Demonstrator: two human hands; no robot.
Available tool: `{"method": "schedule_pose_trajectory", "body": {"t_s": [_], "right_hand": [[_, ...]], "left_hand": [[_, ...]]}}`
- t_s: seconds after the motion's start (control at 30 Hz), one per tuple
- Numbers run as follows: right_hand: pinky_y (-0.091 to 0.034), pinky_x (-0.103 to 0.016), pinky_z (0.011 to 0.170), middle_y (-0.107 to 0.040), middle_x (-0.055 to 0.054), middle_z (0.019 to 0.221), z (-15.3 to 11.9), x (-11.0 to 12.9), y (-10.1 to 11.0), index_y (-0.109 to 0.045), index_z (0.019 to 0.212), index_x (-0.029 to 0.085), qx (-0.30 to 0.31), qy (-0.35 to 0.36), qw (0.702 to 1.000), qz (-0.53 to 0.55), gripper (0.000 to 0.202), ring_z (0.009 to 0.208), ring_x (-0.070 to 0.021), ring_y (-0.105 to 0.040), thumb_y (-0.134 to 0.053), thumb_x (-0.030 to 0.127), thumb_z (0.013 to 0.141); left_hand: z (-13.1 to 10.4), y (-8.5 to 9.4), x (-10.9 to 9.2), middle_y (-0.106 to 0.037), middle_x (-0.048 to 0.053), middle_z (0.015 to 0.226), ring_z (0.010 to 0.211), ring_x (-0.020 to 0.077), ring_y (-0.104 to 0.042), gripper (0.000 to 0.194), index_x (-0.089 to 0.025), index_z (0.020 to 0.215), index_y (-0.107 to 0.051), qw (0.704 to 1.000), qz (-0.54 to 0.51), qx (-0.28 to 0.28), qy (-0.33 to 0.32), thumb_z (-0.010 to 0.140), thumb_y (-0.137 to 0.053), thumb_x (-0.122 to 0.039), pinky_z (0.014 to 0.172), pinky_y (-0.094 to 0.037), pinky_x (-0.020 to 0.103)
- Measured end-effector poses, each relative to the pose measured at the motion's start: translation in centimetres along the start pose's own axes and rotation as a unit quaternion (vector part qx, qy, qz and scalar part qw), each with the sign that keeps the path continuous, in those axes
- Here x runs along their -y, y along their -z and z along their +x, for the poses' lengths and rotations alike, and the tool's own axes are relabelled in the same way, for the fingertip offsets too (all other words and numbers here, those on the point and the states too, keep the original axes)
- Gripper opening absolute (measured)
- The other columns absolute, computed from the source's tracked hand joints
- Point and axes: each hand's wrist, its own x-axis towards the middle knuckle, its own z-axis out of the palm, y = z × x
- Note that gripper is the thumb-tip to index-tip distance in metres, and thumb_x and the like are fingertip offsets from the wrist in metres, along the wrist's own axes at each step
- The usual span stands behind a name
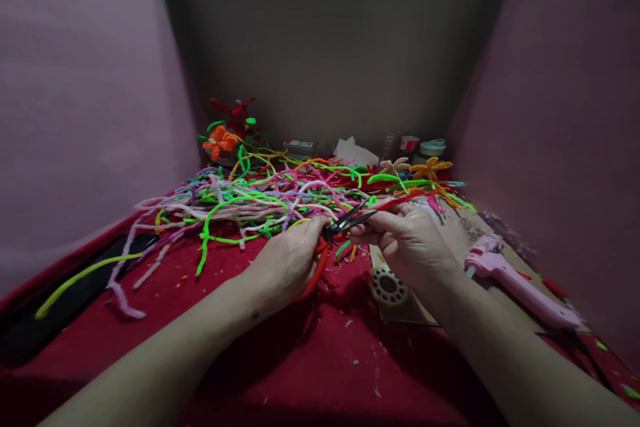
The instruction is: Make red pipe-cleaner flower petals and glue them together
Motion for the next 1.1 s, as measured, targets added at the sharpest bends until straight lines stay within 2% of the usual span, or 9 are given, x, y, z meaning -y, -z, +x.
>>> {"method": "schedule_pose_trajectory", "body": {"t_s": [0.37,0.63,0.77,0.87,0.93,0.97,1.03,1.1], "right_hand": [[-0.056,-0.030,0.057,-0.064,-0.001,0.058,-0.2,-0.2,-0.2,-0.062,0.061,0.012,-0.039,-0.007,0.999,0.011,0.007,0.052,-0.0136,-0.062,-0.068,0.012,0.058],[-0.054,-0.027,0.052,-0.062,-0.002,0.055,-0.2,-0.4,-0.3,-0.061,0.060,0.010,-0.085,0.006,0.996,0.002,0.007,0.050,-0.0143,-0.062,-0.067,0.012,0.059],[-0.055,-0.028,0.053,-0.061,-0.002,0.053,0.0,-0.3,-0.2,-0.059,0.057,0.011,-0.095,0.027,0.995,0.000,0.009,0.050,-0.0138,-0.061,-0.067,0.011,0.060],[-0.054,-0.026,0.054,-0.061,-0.002,0.053,0.0,-0.2,-0.1,-0.058,0.056,0.011,-0.079,0.024,0.997,0.002,0.010,0.050,-0.0127,-0.061,-0.068,0.010,0.060],[-0.053,-0.024,0.053,-0.062,-0.001,0.054,-0.1,-0.3,-0.1,-0.060,0.058,0.012,-0.051,0.008,0.999,0.008,0.009,0.050,-0.0123,-0.061,-0.068,0.011,0.060],[-0.053,-0.023,0.052,-0.062,0.000,0.054,-0.2,-0.3,-0.1,-0.061,0.059,0.012,-0.034,-0.003,0.999,0.012,0.008,0.050,-0.0122,-0.061,-0.069,0.011,0.060],[-0.051,-0.022,0.049,-0.062,0.000,0.055,-0.4,-0.3,-0.1,-0.063,0.062,0.013,-0.002,-0.022,1.000,0.021,0.007,0.050,-0.0121,-0.062,-0.069,0.011,0.060],[-0.051,-0.022,0.048,-0.062,0.001,0.056,-0.5,-0.4,-0.1,-0.063,0.064,0.014,0.019,-0.029,0.999,0.026,0.007,0.050,-0.0122,-0.061,-0.069,0.011,0.060]], "left_hand": [[0.0,-0.8,-0.3,-0.059,0.013,0.108,0.099,0.0221,-0.057,0.035,-0.014,0.115,-0.041,0.999,-0.048,0.004,0.008,0.081,-0.034,-0.012,0.082,-0.047,0.036],[-0.1,-1.0,-0.8,-0.063,0.011,0.091,0.084,0.0218,-0.063,0.027,-0.015,0.108,-0.043,0.997,-0.013,0.040,0.060,0.083,-0.034,-0.015,0.069,-0.047,0.031],[-0.2,-0.7,-0.8,-0.062,0.006,0.075,0.064,0.0174,-0.061,0.024,-0.015,0.105,-0.045,0.998,-0.021,0.015,0.064,0.083,-0.038,-0.017,0.057,-0.043,0.025],[0.1,0.2,-0.9,-0.059,0.002,0.073,0.062,0.0144,-0.058,0.022,-0.017,0.103,-0.048,0.991,-0.088,-0.041,0.089,0.082,-0.045,-0.022,0.058,-0.042,0.024],[0.4,1.1,-1.2,-0.060,0.001,0.076,0.067,0.0134,-0.058,0.024,-0.019,0.102,-0.050,0.967,-0.200,-0.089,0.130,0.079,-0.053,-0.025,0.061,-0.044,0.023],[0.6,1.5,-1.4,-0.060,0.001,0.078,0.069,0.0132,-0.059,0.027,-0.019,0.102,-0.051,0.944,-0.274,-0.101,0.152,0.077,-0.057,-0.026,0.062,-0.044,0.022],[0.9,2.2,-1.8,-0.062,0.001,0.082,0.072,0.0127,-0.060,0.033,-0.018,0.099,-0.053,0.879,-0.431,-0.081,0.186,0.070,-0.066,-0.025,0.065,-0.046,0.022],[1.0,2.5,-2.2,-0.063,0.000,0.079,0.071,0.0122,-0.061,0.038,-0.016,0.096,-0.054,0.811,-0.543,-0.032,0.216,0.063,-0.072,-0.021,0.066,-0.047,0.022]]}}
